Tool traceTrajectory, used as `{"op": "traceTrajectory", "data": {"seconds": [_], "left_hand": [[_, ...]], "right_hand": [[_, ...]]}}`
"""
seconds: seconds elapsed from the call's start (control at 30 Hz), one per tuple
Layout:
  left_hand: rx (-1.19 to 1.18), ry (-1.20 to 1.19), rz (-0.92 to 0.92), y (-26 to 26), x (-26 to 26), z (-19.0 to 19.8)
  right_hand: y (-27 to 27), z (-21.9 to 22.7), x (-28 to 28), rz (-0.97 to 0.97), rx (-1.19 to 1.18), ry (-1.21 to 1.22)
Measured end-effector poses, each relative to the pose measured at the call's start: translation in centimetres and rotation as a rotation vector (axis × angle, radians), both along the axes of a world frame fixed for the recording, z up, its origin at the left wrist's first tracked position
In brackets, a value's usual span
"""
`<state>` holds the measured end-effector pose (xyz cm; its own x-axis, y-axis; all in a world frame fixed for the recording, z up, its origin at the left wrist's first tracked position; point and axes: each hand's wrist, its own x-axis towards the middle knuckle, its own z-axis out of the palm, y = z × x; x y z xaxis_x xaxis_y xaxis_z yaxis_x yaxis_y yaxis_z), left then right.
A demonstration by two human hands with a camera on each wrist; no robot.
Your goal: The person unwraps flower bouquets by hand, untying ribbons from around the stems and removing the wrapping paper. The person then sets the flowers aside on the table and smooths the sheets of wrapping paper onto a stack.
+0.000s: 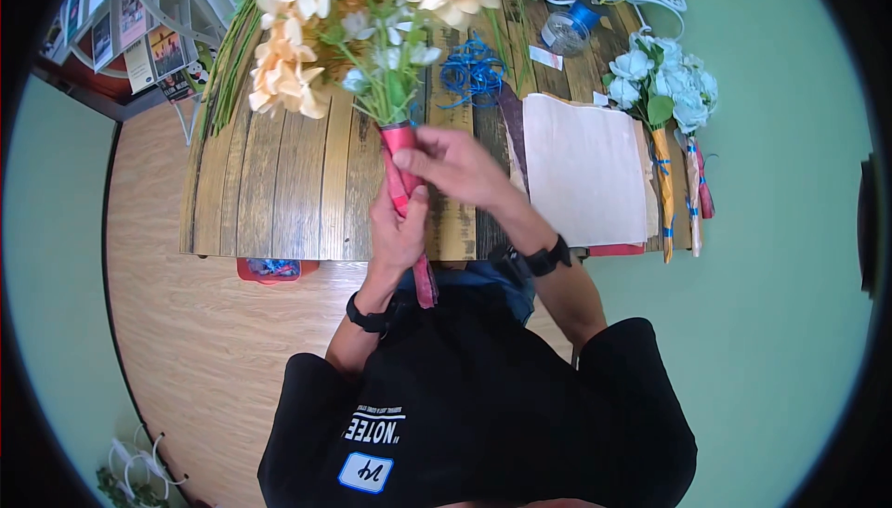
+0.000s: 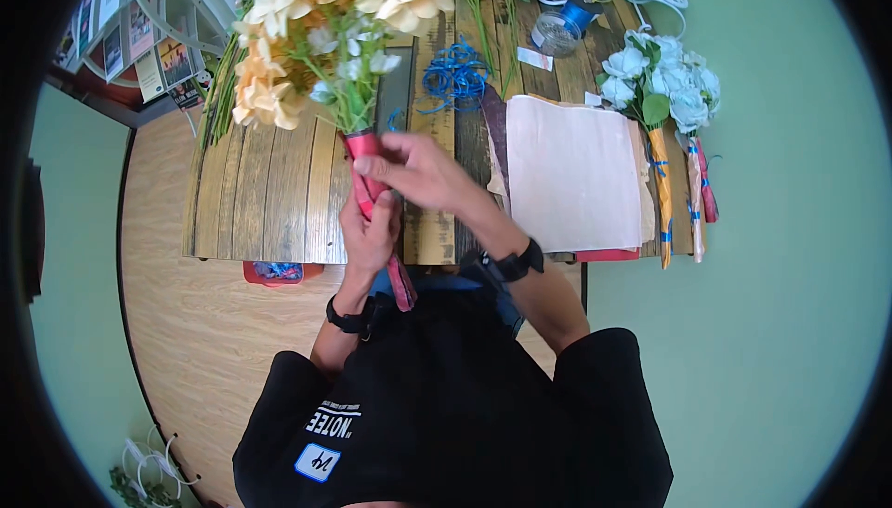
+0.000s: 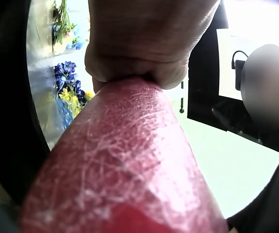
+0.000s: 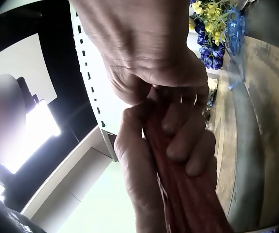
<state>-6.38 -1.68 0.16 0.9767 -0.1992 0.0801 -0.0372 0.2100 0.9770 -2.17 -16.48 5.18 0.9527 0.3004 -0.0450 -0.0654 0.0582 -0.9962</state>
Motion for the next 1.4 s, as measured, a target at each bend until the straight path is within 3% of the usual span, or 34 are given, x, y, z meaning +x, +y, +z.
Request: {"op": "traceTrajectory", "data": {"seconds": [0.07,0.2,0.23,0.3,0.47,0.63,0.9,1.13,1.4], "left_hand": [[0.002,0.023,0.035,0.7,-0.1,0.2],[-0.061,0.14,0.076,1.6,-0.3,0.4],[-0.058,0.135,0.068,1.6,-0.4,0.3],[-0.066,0.13,0.08,1.8,-0.6,0.3],[-0.007,0.113,0.121,2.0,-0.7,0.1],[-0.014,0.091,0.141,2.4,0.2,0.0],[-0.054,0.067,0.192,2.7,1.5,-0.2],[-0.073,0.117,0.17,2.4,1.7,-0.2],[-0.098,0.192,0.124,1.6,1.9,-0.1]], "right_hand": [[-2.5,1.0,2.4,-0.144,-0.5,-0.307],[-9.7,0.0,10.5,-0.372,-1.119,-0.49],[-10.9,-0.4,12.2,-0.382,-1.118,-0.489],[-12.1,-0.7,14.5,-0.279,-1.365,-0.331],[-12.6,-3.2,16.2,-0.173,-1.467,-0.27],[-10.8,-3.0,14.1,-0.094,-1.535,-0.247],[-7.5,-3.4,9.9,0.051,-1.368,-0.384],[-4.2,-3.0,3.3,0.031,-1.351,-0.477],[-4.3,-3.0,1.5,-0.017,-1.295,-0.491]]}}
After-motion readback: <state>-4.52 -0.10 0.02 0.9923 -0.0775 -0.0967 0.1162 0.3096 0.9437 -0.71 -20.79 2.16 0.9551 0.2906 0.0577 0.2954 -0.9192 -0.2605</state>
